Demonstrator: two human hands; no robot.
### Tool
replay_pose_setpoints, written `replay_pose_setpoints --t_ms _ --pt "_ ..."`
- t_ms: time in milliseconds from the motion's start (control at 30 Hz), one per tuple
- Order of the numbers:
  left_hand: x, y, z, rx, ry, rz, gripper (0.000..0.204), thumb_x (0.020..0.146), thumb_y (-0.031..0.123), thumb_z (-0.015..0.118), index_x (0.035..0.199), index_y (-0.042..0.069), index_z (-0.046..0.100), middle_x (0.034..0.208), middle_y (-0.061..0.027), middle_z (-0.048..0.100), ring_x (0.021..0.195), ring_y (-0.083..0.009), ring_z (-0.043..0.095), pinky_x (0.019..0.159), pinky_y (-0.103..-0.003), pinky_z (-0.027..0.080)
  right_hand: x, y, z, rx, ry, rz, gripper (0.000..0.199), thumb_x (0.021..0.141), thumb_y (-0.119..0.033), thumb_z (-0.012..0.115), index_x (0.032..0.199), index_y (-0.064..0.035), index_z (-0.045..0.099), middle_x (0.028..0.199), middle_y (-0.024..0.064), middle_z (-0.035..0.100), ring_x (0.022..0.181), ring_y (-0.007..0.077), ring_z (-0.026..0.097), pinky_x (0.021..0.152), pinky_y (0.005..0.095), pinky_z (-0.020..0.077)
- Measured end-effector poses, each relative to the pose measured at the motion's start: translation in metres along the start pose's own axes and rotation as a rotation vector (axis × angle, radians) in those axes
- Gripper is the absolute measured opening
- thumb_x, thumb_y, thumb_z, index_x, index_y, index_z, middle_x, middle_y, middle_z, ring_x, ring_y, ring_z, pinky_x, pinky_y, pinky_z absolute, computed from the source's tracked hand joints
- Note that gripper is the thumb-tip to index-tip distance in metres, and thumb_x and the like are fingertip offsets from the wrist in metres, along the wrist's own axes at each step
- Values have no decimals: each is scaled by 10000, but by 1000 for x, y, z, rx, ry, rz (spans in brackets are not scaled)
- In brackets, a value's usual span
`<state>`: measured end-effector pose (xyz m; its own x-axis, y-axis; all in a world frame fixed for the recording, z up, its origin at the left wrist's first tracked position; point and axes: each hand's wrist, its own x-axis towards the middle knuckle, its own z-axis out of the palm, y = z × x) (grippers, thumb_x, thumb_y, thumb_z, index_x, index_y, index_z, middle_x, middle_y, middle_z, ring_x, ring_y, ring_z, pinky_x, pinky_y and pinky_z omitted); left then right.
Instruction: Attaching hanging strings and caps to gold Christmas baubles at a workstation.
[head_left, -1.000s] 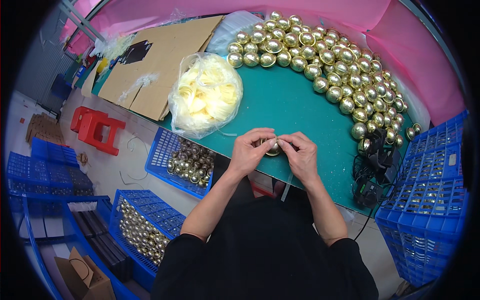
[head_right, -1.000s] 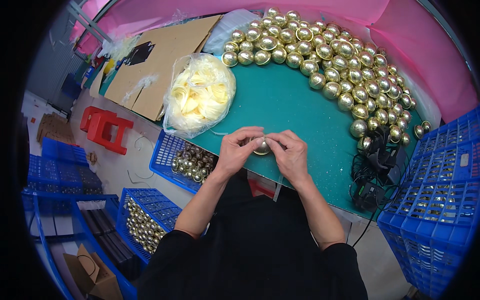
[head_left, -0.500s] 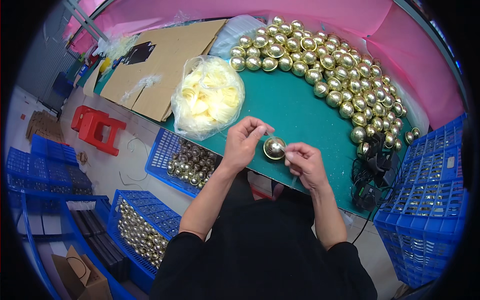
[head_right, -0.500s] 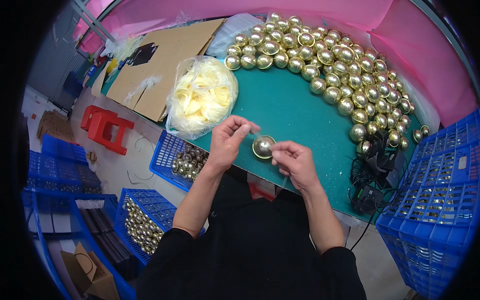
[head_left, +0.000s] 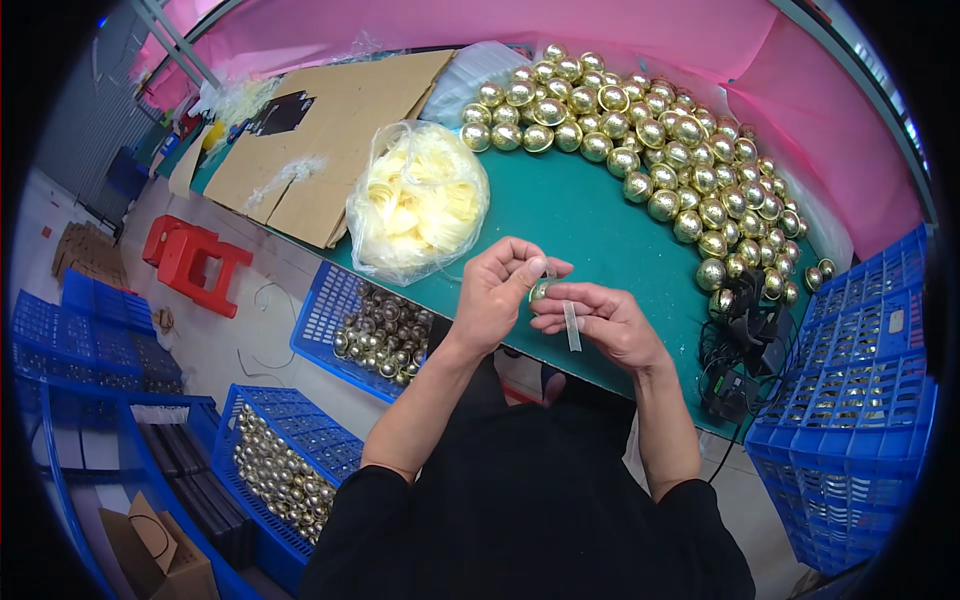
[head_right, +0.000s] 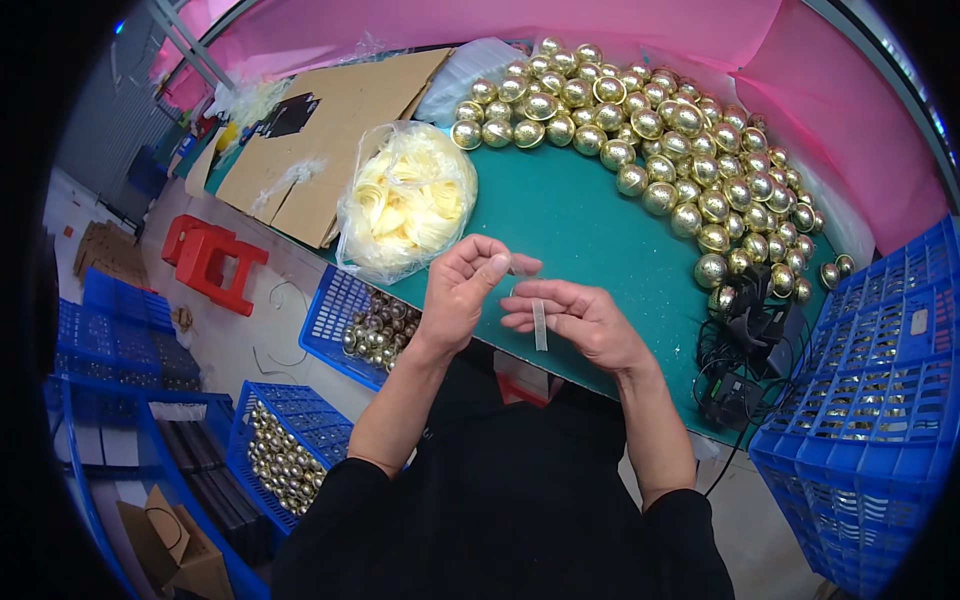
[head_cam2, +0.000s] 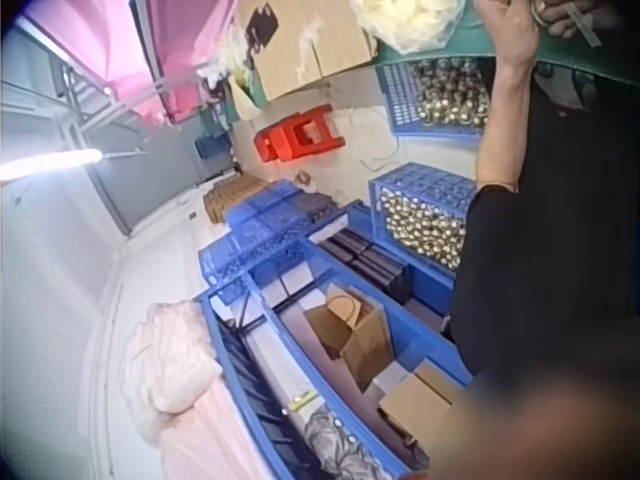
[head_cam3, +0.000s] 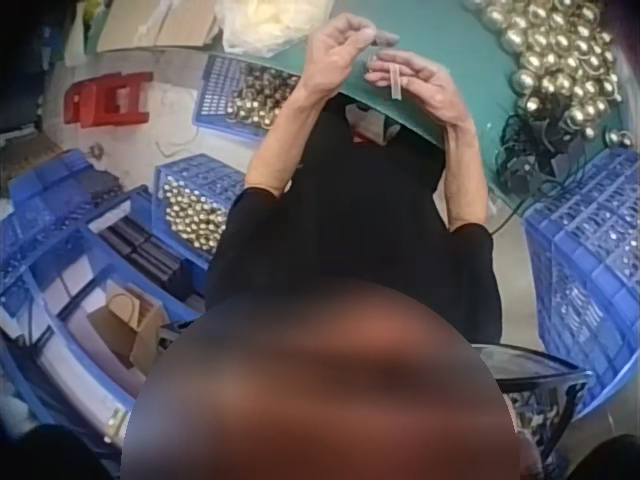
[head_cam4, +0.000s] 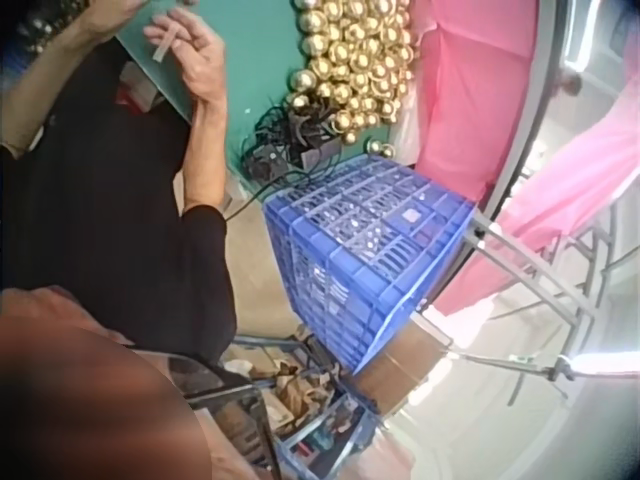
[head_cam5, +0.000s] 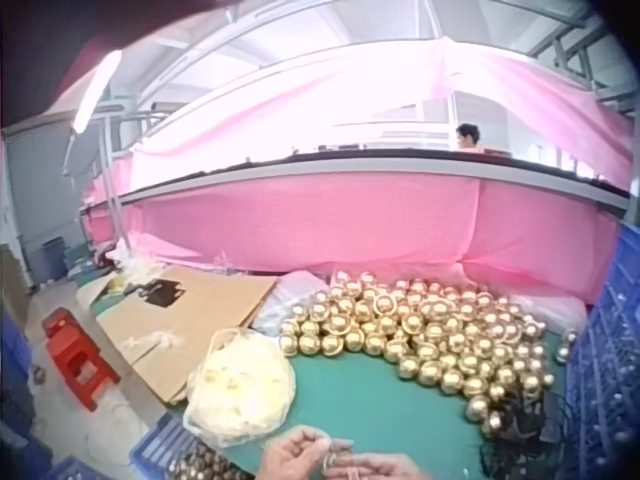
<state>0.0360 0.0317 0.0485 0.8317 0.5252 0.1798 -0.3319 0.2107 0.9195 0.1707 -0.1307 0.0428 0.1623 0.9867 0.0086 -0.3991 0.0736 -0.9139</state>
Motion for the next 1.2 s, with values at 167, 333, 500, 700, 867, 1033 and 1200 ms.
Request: replay_pose_setpoints --t_ms 167,333,500,700,867,1033,1200 --pt "-7 2 3 -19 -5 6 131 1062 141 612 1075 10 615 1094 -219 748 983 -200 724 858 -316 582 6 5 11 -214 118 -40 301 1064 -111 569 1278 86 647 1177 213 728 1054 249 733 885 346 593" --pt "-12 3 7 -40 -18 -37 131 1059 130 615 1087 3 613 1111 -232 744 961 -200 731 786 -306 608 12 3 20 -349 181 -51 278 1067 -187 610 1065 56 743 959 131 774 824 155 743 710 275 577" --pt "-15 3 8 -36 -6 -68 151 1058 126 614 1116 -13 614 1131 -232 744 965 -200 732 813 -306 602 13 16 12 -314 218 -47 332 1072 -251 615 970 35 749 865 99 767 689 118 700 596 242 522" --pt "-19 1 10 -7 7 -90 294 1037 74 617 1297 -62 594 1182 -206 744 1021 -195 723 872 -320 593 14 15 11 -289 249 -17 349 1075 -264 612 936 28 742 840 90 756 674 118 694 569 238 512" --pt "-23 4 16 25 3 -98 389 1017 35 630 1377 -94 557 1210 -208 738 1030 -187 720 882 -321 596 13 13 13 -320 239 -29 361 1087 -260 589 918 23 737 821 98 747 657 131 687 570 253 515" --pt "-21 0 17 106 56 -142 379 1002 12 649 1354 -106 571 1170 -201 754 989 -168 722 856 -305 605 11 15 13 -339 243 -18 371 1072 -303 620 943 19 752 833 88 748 667 116 684 563 241 511" --pt "-21 1 17 108 66 -114 368 1007 15 645 1347 -108 577 1143 -191 763 985 -167 725 869 -306 601 10 14 13 -328 248 11 373 1071 -308 623 973 27 754 824 86 746 666 114 683 564 239 508"
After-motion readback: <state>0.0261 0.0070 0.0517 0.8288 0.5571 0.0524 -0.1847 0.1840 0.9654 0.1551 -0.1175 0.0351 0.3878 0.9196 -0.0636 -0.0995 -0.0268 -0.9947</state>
